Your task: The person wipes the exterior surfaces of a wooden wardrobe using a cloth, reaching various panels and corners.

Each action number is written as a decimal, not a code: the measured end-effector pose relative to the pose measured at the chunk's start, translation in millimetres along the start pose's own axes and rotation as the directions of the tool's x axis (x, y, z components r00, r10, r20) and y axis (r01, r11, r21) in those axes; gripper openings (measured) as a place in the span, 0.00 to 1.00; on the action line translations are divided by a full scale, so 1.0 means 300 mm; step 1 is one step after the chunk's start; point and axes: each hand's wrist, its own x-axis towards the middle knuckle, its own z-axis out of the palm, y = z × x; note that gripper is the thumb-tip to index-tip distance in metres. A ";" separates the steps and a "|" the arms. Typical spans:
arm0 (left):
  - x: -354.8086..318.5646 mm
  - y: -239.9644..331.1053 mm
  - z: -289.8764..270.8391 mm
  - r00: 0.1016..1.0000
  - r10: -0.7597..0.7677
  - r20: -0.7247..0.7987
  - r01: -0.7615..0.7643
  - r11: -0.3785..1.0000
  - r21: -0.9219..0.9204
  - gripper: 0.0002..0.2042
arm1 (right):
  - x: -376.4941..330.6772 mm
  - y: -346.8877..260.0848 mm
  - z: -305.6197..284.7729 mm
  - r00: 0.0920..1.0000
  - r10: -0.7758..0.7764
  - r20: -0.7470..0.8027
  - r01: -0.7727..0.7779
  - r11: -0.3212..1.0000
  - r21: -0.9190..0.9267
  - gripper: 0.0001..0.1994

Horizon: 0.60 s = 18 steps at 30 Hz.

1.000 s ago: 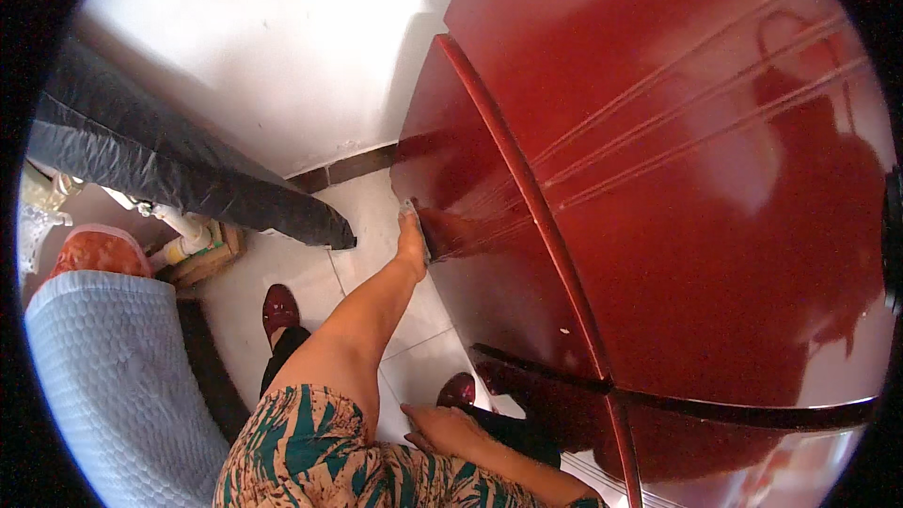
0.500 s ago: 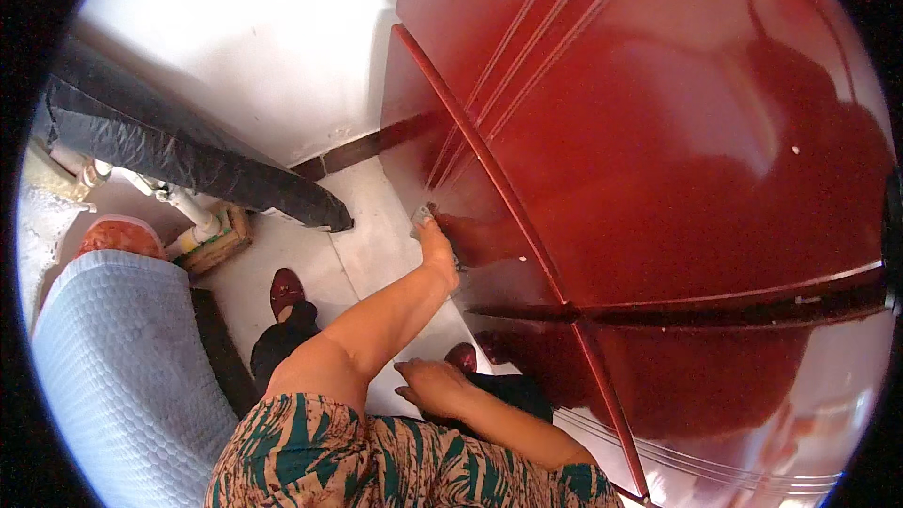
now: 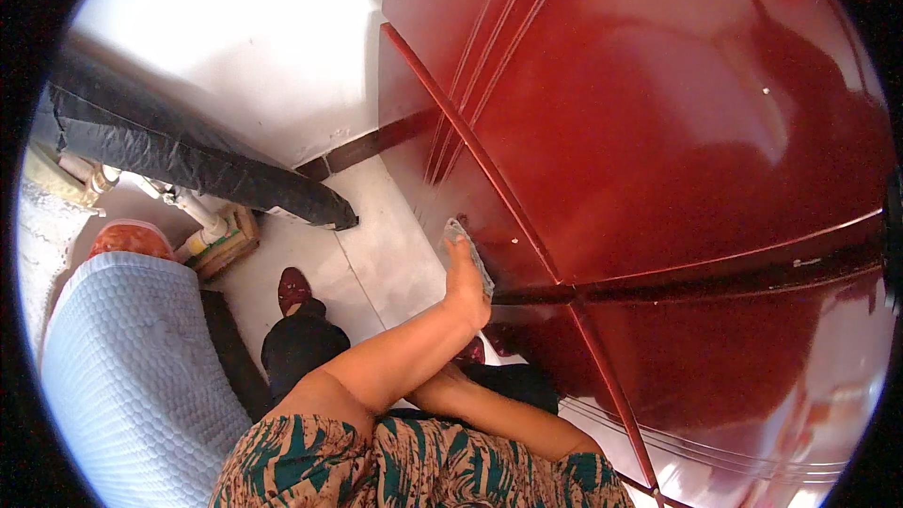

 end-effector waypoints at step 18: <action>0.169 -0.041 -0.175 0.979 -0.188 0.084 0.199 0.968 -0.154 0.27 | 0.025 0.061 0.009 0.944 0.187 0.272 -0.082 0.931 -0.356 0.18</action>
